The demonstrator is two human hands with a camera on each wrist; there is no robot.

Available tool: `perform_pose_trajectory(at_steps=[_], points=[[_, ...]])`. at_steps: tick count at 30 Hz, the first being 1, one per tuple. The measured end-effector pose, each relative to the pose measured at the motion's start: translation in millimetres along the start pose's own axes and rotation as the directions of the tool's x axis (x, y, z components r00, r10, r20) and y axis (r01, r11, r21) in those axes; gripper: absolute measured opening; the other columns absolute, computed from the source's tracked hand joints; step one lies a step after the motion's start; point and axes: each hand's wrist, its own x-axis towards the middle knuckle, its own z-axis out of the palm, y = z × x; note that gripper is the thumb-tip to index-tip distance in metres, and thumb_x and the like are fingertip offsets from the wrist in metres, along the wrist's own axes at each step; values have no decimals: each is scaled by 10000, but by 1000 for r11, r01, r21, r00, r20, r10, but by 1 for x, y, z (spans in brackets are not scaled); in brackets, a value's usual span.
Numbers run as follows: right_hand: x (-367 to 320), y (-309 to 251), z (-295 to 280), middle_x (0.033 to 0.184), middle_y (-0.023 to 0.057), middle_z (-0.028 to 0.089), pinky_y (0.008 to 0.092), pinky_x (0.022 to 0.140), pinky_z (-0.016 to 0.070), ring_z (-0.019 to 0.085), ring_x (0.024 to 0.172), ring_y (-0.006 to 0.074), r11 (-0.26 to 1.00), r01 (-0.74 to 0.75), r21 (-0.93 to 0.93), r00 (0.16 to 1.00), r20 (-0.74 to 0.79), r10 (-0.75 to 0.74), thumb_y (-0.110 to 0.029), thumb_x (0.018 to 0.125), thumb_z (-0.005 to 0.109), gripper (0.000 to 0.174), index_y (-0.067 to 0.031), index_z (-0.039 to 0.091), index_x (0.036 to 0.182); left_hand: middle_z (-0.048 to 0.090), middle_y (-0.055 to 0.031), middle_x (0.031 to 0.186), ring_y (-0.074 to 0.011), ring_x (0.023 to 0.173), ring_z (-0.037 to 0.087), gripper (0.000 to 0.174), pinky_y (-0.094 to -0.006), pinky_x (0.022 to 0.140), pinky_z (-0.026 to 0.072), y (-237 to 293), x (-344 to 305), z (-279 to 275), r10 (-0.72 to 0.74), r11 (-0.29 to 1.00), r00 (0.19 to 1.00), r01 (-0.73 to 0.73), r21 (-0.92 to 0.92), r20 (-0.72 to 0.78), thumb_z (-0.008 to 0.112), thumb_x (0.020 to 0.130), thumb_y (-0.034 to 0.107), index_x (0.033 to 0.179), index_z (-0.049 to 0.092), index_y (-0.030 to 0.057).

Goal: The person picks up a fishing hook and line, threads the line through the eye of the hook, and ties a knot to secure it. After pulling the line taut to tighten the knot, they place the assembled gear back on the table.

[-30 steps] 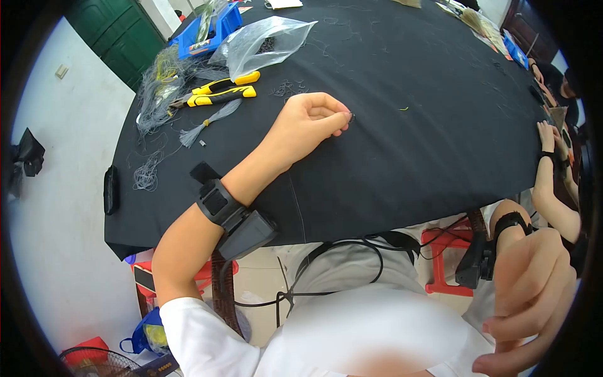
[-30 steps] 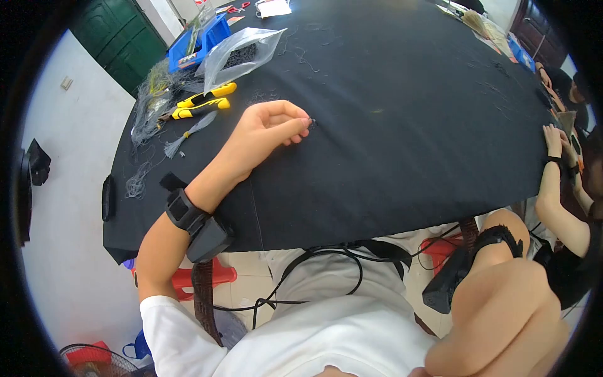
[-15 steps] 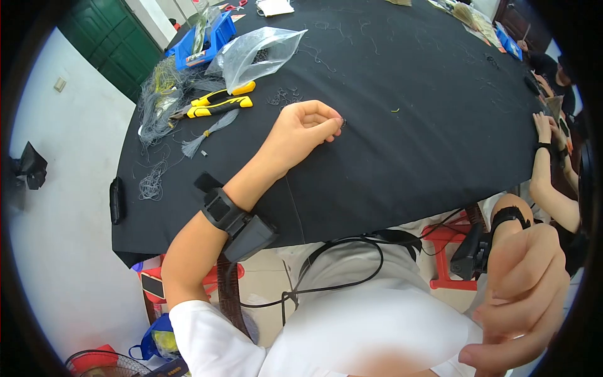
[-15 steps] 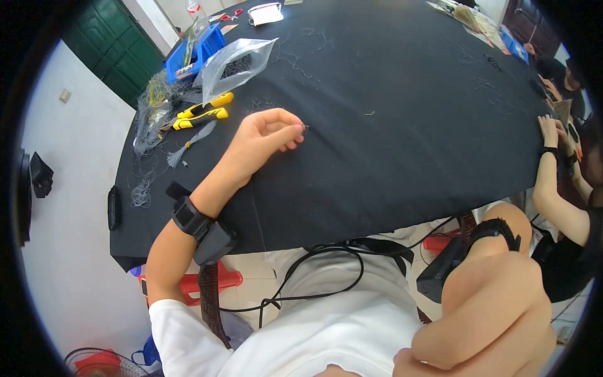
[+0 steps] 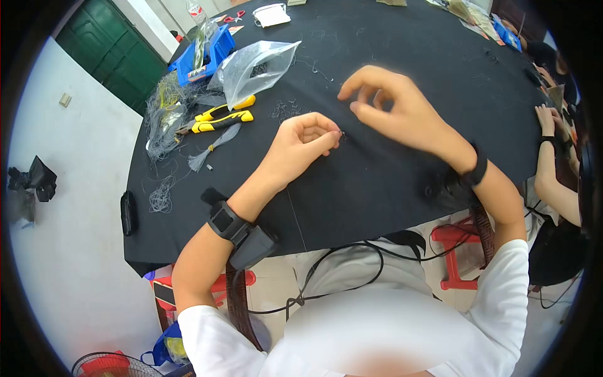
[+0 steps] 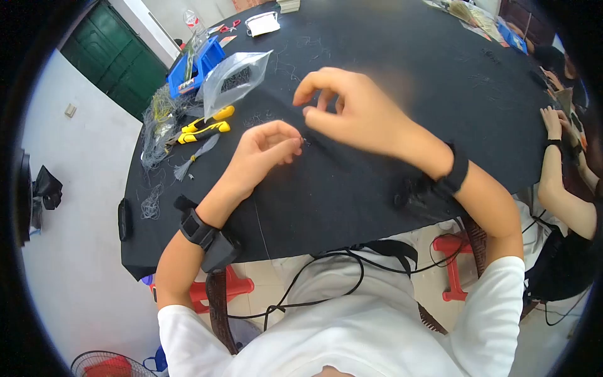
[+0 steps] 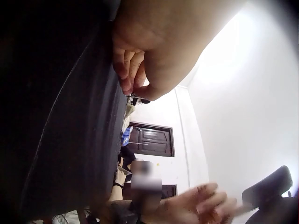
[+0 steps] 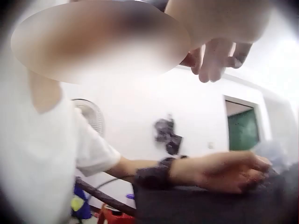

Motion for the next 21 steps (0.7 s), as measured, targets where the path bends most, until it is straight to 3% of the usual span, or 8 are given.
perform_pose_trajectory(at_steps=[1,3,6,10,13,16,21], points=[[-1,10,0,943,59,629,237,584,454,575,752,104,965,-223,142,972,113,208,-127,792,573,205,-19,619,959,609,4,842,-53,741,550,118,-181,648,421,1,-1,1,0,1000,1000,0,2,-1,597,853,129,932,594,41],[-4,38,12,960,67,629,231,618,464,589,798,110,870,-308,385,938,275,210,-134,837,567,220,-10,585,1018,611,1,840,-51,754,553,114,-183,642,415,-1,0,1,11,1000,1000,-11,6,5,592,857,125,932,593,38],[-9,43,19,952,83,631,229,638,466,602,815,122,721,-411,559,893,407,194,-129,861,562,243,9,546,1061,625,-17,842,-54,756,571,116,-182,637,425,-7,2,2,64,998,998,-64,-14,15,590,860,120,930,594,27],[-9,38,18,930,109,636,228,637,466,616,818,139,699,-424,576,881,442,169,-138,857,587,258,27,541,1050,646,-50,834,-64,736,602,132,-191,625,455,-3,2,2,110,994,994,-110,-27,-12,591,861,116,922,599,0],[-10,33,15,914,107,638,228,624,468,623,805,142,620,-505,600,850,472,235,-151,859,593,246,16,547,1034,649,-58,828,-66,735,606,134,-199,617,461,-2,1,2,127,991,992,-128,-38,-24,591,862,115,923,597,-3],[-10,33,16,901,100,640,226,608,470,629,780,141,697,-440,566,875,445,190,-145,861,597,211,5,553,1002,650,-58,824,-69,727,608,137,-200,610,463,-4,2,3,141,988,990,-142,-58,-29,590,863,118,924,595,-5],[-10,36,16,842,89,648,202,584,465,632,725,123,684,-445,578,880,423,216,-120,856,608,134,-14,561,924,642,-55,862,-82,780,611,134,-191,617,445,-4,2,1,121,993,992,-121,-10,-40,594,874,112,952,590,3]])
